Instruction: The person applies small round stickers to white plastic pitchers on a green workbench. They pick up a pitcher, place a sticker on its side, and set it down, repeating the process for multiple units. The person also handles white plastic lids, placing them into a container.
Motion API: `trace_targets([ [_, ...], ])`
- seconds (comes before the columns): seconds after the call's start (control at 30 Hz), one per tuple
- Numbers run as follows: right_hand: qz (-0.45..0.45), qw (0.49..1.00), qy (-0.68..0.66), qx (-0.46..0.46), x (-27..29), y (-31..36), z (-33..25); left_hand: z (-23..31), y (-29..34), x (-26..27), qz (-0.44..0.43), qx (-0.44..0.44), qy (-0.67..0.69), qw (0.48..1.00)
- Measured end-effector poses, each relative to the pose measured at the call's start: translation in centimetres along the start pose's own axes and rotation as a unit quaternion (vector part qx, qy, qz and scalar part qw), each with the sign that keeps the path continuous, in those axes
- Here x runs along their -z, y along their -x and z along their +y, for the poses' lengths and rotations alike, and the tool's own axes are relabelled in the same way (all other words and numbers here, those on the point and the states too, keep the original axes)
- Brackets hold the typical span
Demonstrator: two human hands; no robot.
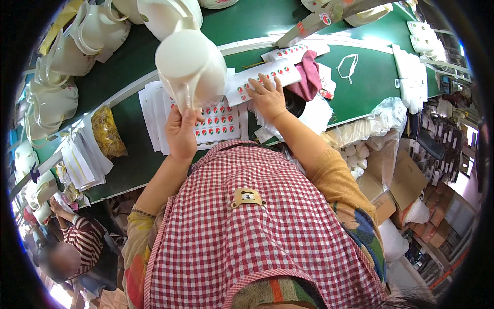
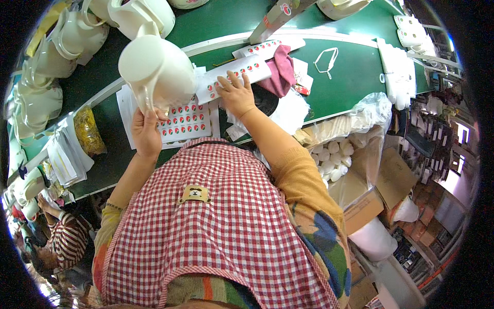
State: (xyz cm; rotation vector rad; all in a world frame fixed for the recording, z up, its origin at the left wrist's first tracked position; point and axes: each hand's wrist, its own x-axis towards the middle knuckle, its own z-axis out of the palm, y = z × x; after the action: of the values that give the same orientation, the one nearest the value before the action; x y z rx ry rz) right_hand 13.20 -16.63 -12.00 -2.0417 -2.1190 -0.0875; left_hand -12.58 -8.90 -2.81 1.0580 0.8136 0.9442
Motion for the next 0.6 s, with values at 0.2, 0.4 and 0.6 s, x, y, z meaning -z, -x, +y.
trace_targets([
  [0.2, 0.091, 0.996, -0.018, -0.004, 4.5, 2.0, 1.2, 2.6, 1.8, 3.6, -0.075, -0.006, -0.351, 0.933],
  [0.4, 0.141, 0.988, -0.046, -0.036, 9.6, 3.6, 0.0, 4.4, 3.0, 3.6, -0.224, 0.319, -0.311, 0.867],
  [0.6, 0.121, 0.988, -0.093, -0.030, 8.5, 5.2, -1.9, -4.8, 0.9, -3.5, -0.199, 0.474, 0.024, 0.857],
])
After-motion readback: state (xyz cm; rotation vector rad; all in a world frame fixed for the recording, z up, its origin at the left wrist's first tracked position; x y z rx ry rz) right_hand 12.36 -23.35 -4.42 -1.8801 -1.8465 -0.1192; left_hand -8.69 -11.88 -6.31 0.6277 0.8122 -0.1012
